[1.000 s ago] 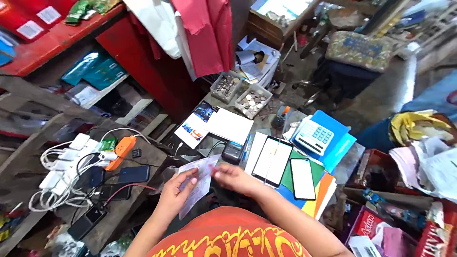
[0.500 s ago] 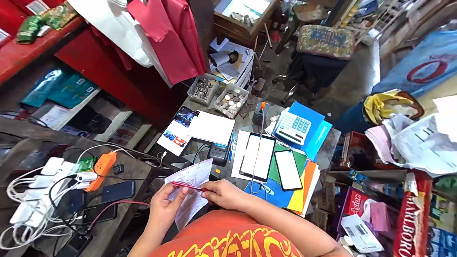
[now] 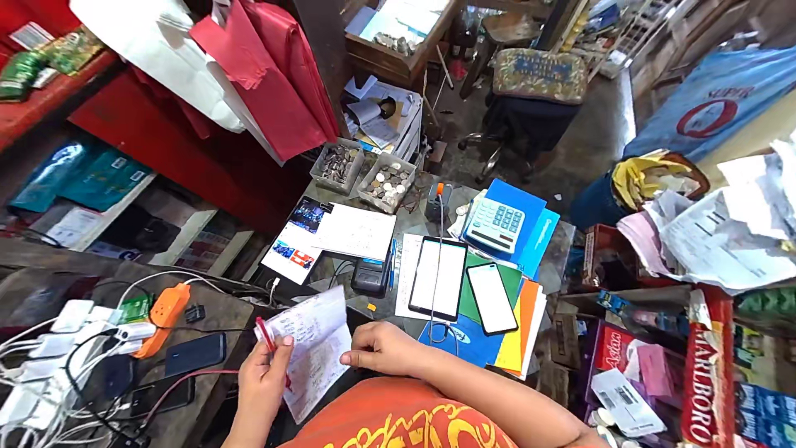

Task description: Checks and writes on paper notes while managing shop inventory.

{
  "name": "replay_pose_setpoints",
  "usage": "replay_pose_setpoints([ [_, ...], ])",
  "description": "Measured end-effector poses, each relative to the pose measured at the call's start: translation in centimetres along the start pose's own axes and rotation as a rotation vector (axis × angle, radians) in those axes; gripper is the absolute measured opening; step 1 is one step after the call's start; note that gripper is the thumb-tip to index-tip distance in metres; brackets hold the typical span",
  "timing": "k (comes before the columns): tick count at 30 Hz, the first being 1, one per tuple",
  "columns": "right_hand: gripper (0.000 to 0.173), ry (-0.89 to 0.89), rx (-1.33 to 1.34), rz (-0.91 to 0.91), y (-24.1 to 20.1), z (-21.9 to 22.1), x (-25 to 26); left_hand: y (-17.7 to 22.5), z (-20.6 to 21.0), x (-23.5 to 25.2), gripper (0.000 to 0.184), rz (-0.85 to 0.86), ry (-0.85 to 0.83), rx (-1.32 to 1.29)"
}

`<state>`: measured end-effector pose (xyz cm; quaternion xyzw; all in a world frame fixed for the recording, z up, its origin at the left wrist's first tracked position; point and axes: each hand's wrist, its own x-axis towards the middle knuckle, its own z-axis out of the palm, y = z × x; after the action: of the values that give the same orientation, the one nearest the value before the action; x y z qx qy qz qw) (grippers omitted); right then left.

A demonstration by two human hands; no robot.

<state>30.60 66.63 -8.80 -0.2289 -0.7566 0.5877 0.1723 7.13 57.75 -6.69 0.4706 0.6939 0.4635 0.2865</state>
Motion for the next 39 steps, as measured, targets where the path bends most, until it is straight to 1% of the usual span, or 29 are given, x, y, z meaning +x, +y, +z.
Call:
replay_pose_setpoints([
  [1,0.055,0.005,0.003,-0.037,-0.3,0.1,0.2,0.2,0.2,-0.1,0.021,0.012,-0.004,0.01],
  [3,0.059,0.041,0.01,-0.074,-1.0,0.2,0.5,0.8,0.5,-0.2,0.029,0.064,-0.021,0.079],
  [6,0.055,0.041,0.011,-0.139,-2.1,-0.2,1.1,1.5,0.5,-0.3,0.039,0.156,-0.095,0.192],
  [8,0.049,-0.027,0.082,-0.247,-2.9,-0.4,1.5,1.6,0.4,-0.6,0.036,0.214,-0.194,0.182],
  [9,0.049,-0.072,0.149,-0.288,-3.5,-0.4,1.7,1.5,0.5,-0.9,0.031,0.244,-0.232,0.142],
  [10,0.054,-0.1,0.219,-0.32,-4.1,-0.2,1.8,1.5,0.6,-1.1,0.029,0.262,-0.252,0.089],
  [12,0.071,-0.115,0.339,-0.343,-4.8,0.3,2.0,1.8,0.8,-1.5,0.033,0.243,-0.261,-0.052],
  [14,0.088,-0.143,0.397,-0.325,-5.1,0.5,1.9,2.1,0.6,-1.6,0.036,0.215,-0.272,-0.135],
  [17,0.099,-0.26,0.447,-0.255,-5.1,0.6,1.5,2.1,0.4,-2.0,0.035,0.208,-0.311,-0.18],
  [19,0.101,-0.325,0.47,-0.232,-5.1,1.2,1.3,2.2,0.4,-2.5,0.032,0.184,-0.351,-0.245],
  [22,0.1,-0.321,0.458,-0.299,-5.8,2.0,1.5,2.6,0.9,-3.0,0.026,0.153,-0.354,-0.392],
  [26,0.1,-0.289,0.419,-0.341,-6.9,2.1,1.8,3.0,0.8,-2.7,0.023,0.184,-0.399,-0.575],
  [28,0.1,-0.276,0.46,-0.363,-6.8,2.4,1.9,3.4,0.9,-2.8,0.022,0.138,-0.42,-0.656],
  [30,0.1,-0.297,0.506,-0.354,-6.6,2.8,1.9,3.5,1.2,-2.7,0.02,0.091,-0.384,-0.679],
  [31,0.099,-0.319,0.522,-0.338,-6.5,3.0,1.7,3.4,1.3,-2.4,0.024,0.117,-0.379,-0.638],
  [32,0.101,-0.341,0.528,-0.322,-6.2,3.2,1.5,3.6,1.2,-1.7,0.032,0.175,-0.424,-0.599],
  [34,0.105,-0.375,0.521,-0.337,-6.0,3.4,1.1,5.8,1.1,-0.3,0.047,0.29,-0.543,-0.525],
  [35,0.106,-0.385,0.526,-0.345,-5.9,3.4,0.9,6.5,1.1,0.3,0.051,0.359,-0.603,-0.523],
  [37,0.107,-0.401,0.523,-0.36,-6.3,3.2,0.3,6.9,1.2,1.3,0.052,0.471,-0.709,-0.543],
  [39,0.105,-0.425,0.513,-0.336,-7.5,2.6,-0.6,6.3,1.2,1.7,0.052,0.511,-0.8,-0.553],
])
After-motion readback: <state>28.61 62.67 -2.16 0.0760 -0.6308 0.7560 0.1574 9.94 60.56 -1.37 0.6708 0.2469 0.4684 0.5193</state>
